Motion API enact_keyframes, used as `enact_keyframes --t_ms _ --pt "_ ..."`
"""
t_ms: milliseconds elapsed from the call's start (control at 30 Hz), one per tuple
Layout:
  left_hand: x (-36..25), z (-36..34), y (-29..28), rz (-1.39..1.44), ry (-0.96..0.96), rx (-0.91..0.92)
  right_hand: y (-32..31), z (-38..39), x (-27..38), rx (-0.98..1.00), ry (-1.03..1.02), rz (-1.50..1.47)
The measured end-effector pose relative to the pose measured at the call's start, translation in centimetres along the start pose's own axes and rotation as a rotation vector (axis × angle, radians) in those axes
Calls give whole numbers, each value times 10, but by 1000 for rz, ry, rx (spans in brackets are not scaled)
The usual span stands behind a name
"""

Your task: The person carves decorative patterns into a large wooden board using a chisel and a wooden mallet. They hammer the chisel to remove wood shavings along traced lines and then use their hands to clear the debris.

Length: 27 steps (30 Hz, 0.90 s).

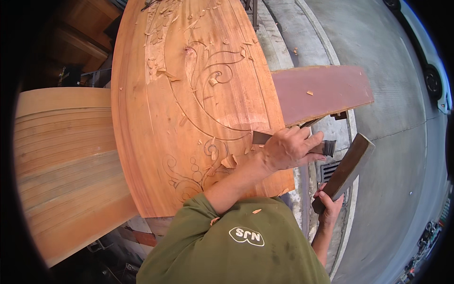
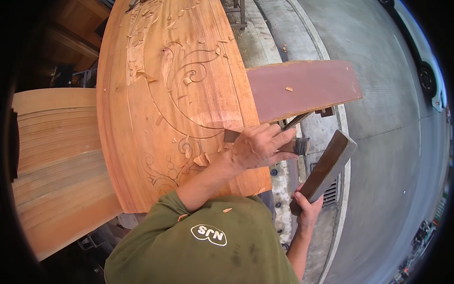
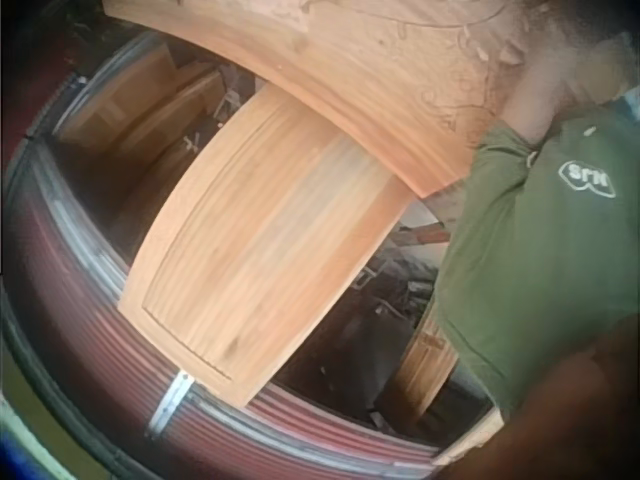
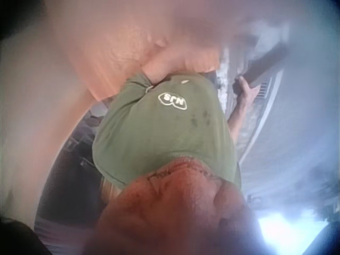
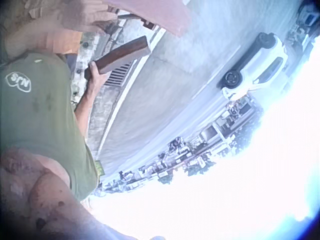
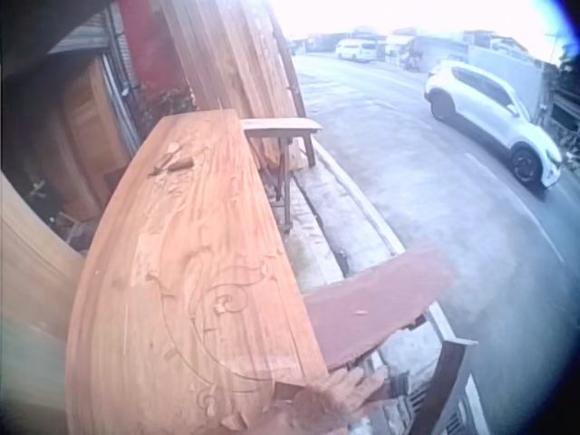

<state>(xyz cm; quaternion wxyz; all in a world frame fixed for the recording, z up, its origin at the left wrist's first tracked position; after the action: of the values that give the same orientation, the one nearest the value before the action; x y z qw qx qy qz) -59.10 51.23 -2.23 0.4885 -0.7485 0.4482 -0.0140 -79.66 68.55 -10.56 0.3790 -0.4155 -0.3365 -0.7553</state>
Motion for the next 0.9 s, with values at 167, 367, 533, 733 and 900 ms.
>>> enact_keyframes --t_ms 167,367,533,733,900 --pt "8 -25 45 0 72 -67 -15 -19 16 -2 -78 78" --pt "35 -24 58 -2 4 -76 -29 -46 36 -64 -205 136" --pt "39 -25 57 37 -46 -71 -26 -86 57 -98 -251 -74" --pt "47 -25 56 60 -87 -120 36 -100 31 25 -230 518" --pt "52 -23 64 13 -121 -43 18 -131 34 -55 -190 223"
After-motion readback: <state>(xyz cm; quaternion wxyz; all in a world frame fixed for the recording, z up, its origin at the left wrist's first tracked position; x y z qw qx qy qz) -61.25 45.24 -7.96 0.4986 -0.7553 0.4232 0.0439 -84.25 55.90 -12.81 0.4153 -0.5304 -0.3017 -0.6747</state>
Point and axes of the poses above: each hand's wrist, its own z-axis away from the middle knuckle, its own y-axis out of the palm, x = y × z, the point moved 9 cm from there along -z, towards the middle knuckle, and after that the axes turned 6 degrees about -z, right-handed, at the moved point
